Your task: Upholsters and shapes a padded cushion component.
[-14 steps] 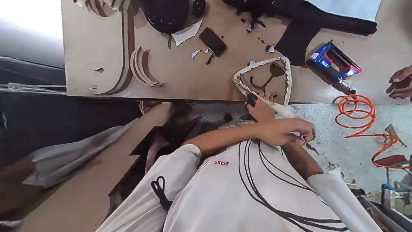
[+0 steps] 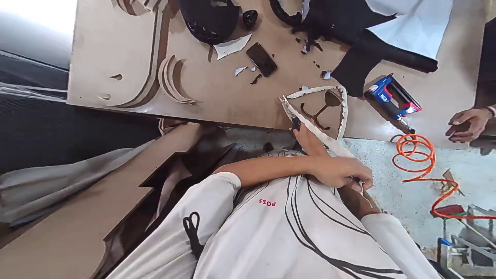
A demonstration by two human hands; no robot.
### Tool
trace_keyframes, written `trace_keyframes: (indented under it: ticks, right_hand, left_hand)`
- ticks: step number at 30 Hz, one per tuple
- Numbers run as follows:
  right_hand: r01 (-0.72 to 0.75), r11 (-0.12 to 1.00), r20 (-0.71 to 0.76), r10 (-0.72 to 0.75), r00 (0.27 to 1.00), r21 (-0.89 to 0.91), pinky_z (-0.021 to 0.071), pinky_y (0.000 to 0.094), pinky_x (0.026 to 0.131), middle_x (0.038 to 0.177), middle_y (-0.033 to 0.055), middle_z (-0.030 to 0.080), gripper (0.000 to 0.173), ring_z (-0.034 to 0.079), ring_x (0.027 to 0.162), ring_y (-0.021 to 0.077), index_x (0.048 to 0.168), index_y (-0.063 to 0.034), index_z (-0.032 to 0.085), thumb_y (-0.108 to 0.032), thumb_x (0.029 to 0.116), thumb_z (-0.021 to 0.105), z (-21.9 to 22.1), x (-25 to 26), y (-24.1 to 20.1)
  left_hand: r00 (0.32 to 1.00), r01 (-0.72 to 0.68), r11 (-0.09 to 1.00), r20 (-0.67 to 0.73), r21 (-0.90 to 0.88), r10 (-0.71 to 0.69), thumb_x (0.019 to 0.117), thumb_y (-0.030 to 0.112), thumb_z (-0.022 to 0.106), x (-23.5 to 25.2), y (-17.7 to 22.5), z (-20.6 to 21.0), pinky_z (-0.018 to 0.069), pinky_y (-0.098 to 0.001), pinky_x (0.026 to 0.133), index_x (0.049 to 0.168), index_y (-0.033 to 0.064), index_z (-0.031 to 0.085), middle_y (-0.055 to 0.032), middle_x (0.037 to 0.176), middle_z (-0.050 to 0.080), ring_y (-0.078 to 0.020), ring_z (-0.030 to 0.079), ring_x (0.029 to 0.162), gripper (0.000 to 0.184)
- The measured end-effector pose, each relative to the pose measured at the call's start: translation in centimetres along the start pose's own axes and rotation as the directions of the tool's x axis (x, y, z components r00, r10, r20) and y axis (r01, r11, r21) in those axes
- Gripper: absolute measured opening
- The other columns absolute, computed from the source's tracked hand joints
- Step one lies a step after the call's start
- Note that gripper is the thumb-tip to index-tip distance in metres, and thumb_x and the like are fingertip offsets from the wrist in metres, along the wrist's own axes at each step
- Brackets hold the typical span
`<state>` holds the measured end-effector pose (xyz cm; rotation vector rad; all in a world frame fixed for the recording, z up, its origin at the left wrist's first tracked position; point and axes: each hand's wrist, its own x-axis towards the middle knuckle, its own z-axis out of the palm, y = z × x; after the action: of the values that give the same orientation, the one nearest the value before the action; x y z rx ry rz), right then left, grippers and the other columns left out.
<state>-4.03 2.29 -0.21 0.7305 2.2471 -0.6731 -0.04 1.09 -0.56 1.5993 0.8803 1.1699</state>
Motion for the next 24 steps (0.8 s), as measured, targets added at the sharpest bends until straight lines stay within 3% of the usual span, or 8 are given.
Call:
trace_keyframes:
  ticks: [3, 5, 9, 13, 16, 18, 20, 24]
  right_hand:
    - [-0.037, 0.981, -0.099, 0.018, 0.995, -0.19, 0.0432, 0.0546, 0.11, 0.147, 0.0232, 0.054, 0.064, 0.056, 0.134, 0.0368, 0.15, -0.006, 0.048, -0.051, 0.105, 0.047, 2.5, 4.3, 2.6]
    - [0.017, 0.976, -0.365, -0.098, 0.926, -0.219, 0.0536, 0.0592, 0.085, 0.129, 0.0248, 0.062, 0.068, 0.067, 0.106, 0.0409, 0.132, -0.0062, 0.062, -0.06, 0.0918, 0.054, 5.9, 8.3, 5.8]
    - [0.124, 0.992, -0.164, -0.122, 0.979, 0.005, 0.0504, 0.0586, 0.1, 0.13, 0.0199, 0.065, 0.058, 0.063, 0.122, 0.0367, 0.139, -0.0126, 0.06, -0.053, 0.0982, 0.054, 5.0, 10.5, 7.3]
    - [0.363, 0.914, -0.328, -0.292, 0.899, 0.18, 0.0553, 0.0514, 0.095, 0.115, 0.0179, 0.071, 0.04, 0.068, 0.108, 0.0316, 0.118, -0.0063, 0.071, -0.038, 0.0933, 0.069, 3.4, 9.8, 9.4]
    - [0.354, 0.925, -0.496, -0.244, 0.833, 0.138, 0.0577, 0.0564, 0.088, 0.118, 0.0238, 0.064, 0.049, 0.067, 0.104, 0.0383, 0.117, -0.0004, 0.068, -0.039, 0.0872, 0.077, -0.6, 8.6, 11.8]
    - [0.203, 0.963, -0.51, -0.087, 0.856, 0.177, 0.0549, 0.0576, 0.094, 0.13, 0.0267, 0.058, 0.066, 0.062, 0.114, 0.0406, 0.123, 0.0019, 0.062, -0.045, 0.0813, 0.081, -3.9, 8.8, 14.2]
    - [0.13, 0.966, -0.527, 0.007, 0.85, 0.224, 0.0531, 0.056, 0.098, 0.133, 0.0285, 0.056, 0.071, 0.061, 0.118, 0.04, 0.126, 0.0048, 0.059, -0.049, 0.0827, 0.079, -5.8, 9.8, 17.0]
    - [0.066, 0.938, -0.438, 0.095, 0.894, 0.34, 0.0543, 0.0533, 0.095, 0.114, 0.0234, 0.067, 0.062, 0.067, 0.106, 0.035, 0.124, 0.0056, 0.062, -0.048, 0.0929, 0.069, -4.9, 11.1, 19.4]
  left_hand:
    - [1.0, -0.019, 0.998, -0.013, -0.056, 0.019, 0.0942, 0.001, 0.06, 0.1, 0.0, -0.5, 0.0516, -0.0331, 0.091, 0.102, 0.0004, 0.069, -0.008, 0.1, 0.067, -0.0153, 0.064, 0.097, 0.013]
    - [0.999, -0.031, 0.998, -0.012, -0.059, 0.03, 0.0946, 0.001, 0.059, 0.1, 0.0, -1.0, 0.0509, -0.0324, 0.093, 0.101, 0.0014, 0.069, -0.007, 0.102, 0.066, -0.0145, 0.063, 0.099, 0.012]
    - [0.993, -0.025, 0.986, -0.118, -0.166, 0.005, 0.097, 0.009, 0.057, -2.7, 1.1, -2.7, 0.0536, -0.0312, 0.087, 0.1, -0.0019, 0.066, -0.0076, 0.099, 0.066, -0.0126, 0.063, 0.096, 0.015]
    - [0.896, -0.017, 0.907, -0.409, -0.421, -0.173, 0.0984, 0.049, 0.061, -12.6, 0.9, -5.1, 0.0534, -0.0239, 0.076, 0.107, 0.0076, 0.069, 0.0024, 0.102, 0.069, -0.0026, 0.062, 0.089, 0.044]
    - [0.655, 0.376, 0.827, -0.511, -0.417, -0.556, 0.1009, 0.035, 0.062, -23.6, 1.5, -5.6, 0.06, -0.0338, 0.073, 0.104, 0.009, 0.069, -0.0014, 0.092, 0.07, -0.0126, 0.068, 0.081, 0.027]
    - [0.196, 0.959, 0.262, -0.422, -0.105, -0.885, 0.097, 0.027, 0.069, -27.8, 1.7, -4.6, 0.0564, -0.0578, 0.088, 0.121, 0.0029, 0.067, -0.0202, 0.108, 0.071, -0.0349, 0.069, 0.099, 0.035]
    - [-0.167, 0.986, -0.156, -0.388, -0.06, -0.906, 0.0892, 0.029, 0.078, -28.8, -0.2, -2.2, 0.0302, -0.0824, 0.106, 0.142, 0.0031, 0.056, -0.0296, 0.145, 0.052, -0.0523, 0.047, 0.136, 0.063]
    - [-0.097, 0.877, 0.182, -0.534, -0.445, -0.84, 0.1026, 0.046, 0.059, -20.5, -3.3, -2.3, 0.0592, -0.0515, 0.097, 0.147, 0.0095, 0.051, -0.0115, 0.129, 0.069, -0.0258, 0.072, 0.11, 0.058]
